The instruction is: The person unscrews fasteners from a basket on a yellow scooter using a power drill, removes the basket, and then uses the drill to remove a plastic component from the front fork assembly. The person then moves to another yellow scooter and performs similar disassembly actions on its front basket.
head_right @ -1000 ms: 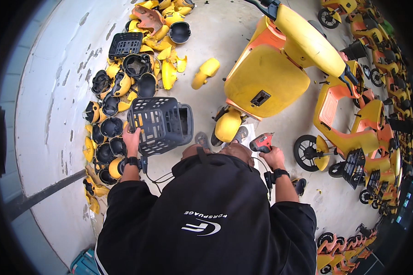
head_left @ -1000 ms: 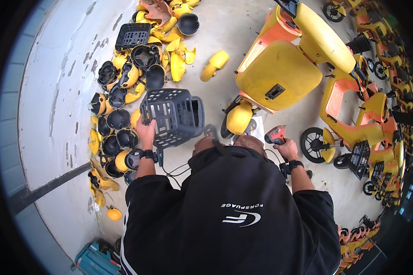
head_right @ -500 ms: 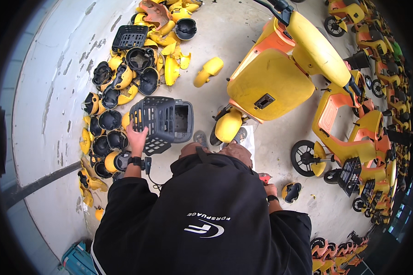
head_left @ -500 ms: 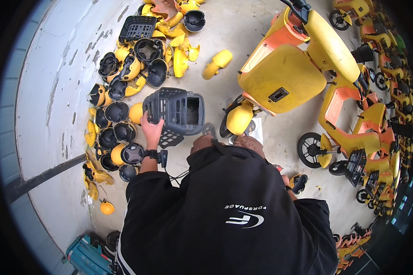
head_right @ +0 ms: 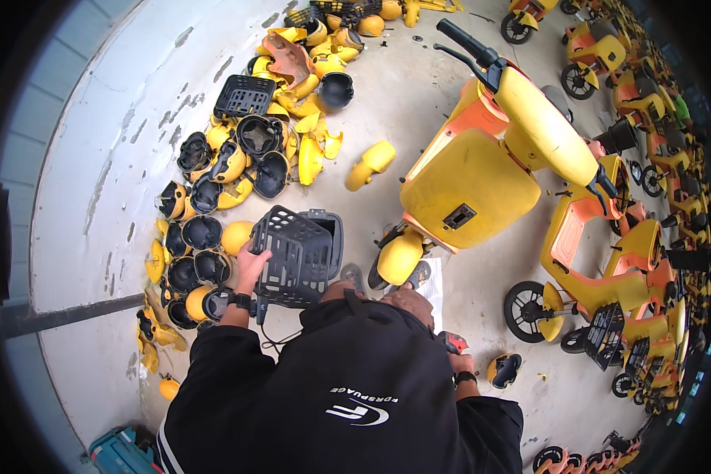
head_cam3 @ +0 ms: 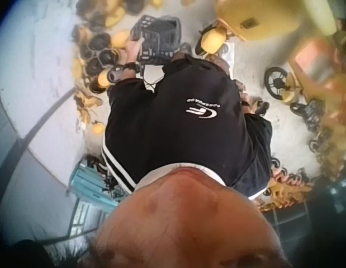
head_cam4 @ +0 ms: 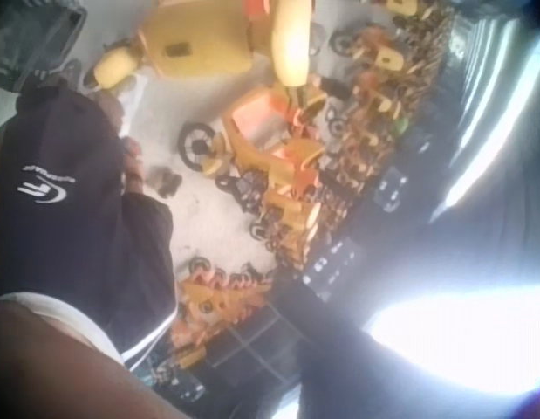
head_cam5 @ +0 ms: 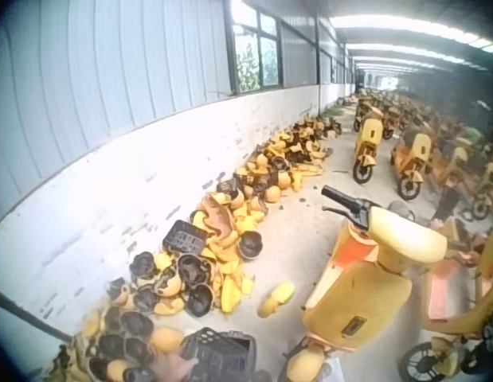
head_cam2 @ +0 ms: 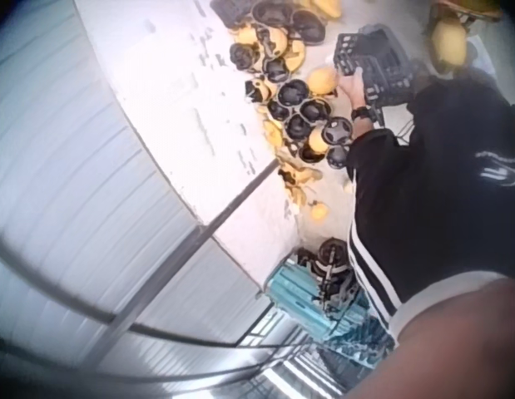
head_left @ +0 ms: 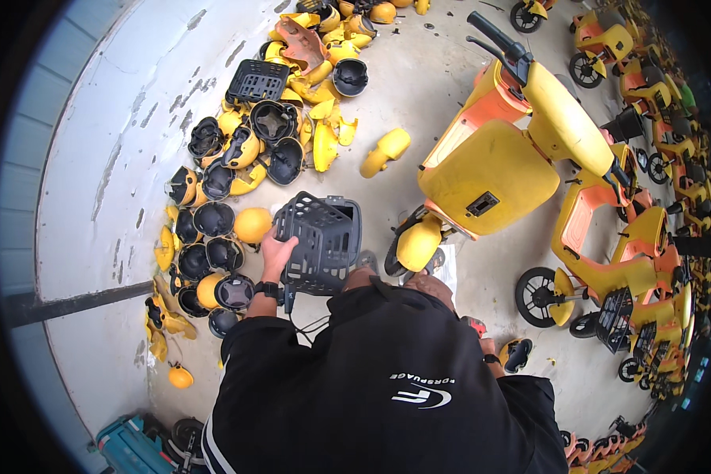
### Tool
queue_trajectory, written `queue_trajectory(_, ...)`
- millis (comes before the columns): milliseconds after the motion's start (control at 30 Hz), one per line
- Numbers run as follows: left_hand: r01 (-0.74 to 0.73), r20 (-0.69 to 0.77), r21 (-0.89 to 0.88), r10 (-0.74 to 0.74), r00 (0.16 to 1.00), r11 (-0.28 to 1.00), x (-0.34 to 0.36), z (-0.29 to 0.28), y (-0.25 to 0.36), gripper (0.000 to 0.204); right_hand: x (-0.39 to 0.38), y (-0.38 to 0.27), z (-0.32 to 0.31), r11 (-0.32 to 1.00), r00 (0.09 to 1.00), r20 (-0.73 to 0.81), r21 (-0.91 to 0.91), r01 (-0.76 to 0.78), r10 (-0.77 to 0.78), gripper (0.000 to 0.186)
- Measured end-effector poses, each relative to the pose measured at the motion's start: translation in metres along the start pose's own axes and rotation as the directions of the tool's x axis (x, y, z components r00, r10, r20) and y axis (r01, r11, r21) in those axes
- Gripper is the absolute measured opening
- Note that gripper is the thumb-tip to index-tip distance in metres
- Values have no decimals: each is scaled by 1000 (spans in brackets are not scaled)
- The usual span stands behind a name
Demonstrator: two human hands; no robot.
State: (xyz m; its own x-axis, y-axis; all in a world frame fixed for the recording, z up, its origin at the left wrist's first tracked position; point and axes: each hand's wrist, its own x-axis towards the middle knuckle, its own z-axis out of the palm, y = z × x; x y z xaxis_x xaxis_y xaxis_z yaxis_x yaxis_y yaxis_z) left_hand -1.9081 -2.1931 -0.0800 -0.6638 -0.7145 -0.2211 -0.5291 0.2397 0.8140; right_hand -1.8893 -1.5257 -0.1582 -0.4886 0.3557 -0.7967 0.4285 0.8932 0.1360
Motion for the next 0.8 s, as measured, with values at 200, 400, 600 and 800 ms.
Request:
queue_trajectory(200,-38,-19,211,43,999,977,-7,16,12,68,-7,-4,16,994,998,-20,82,69,-67,55)
queue_trajectory(400,-215,70,281,204,976,935,8,15,29,75,-9,3,41,982,999,-27,189,30,-25,51)
queue_trajectory(600,-282,196,333,227,954,900,21,20,41,74,-20,7,64,969,999,-15,247,-30,34,51)
queue_trajectory(800,-220,269,371,122,955,902,33,21,39,74,-36,7,83,945,996,6,315,-86,88,51)
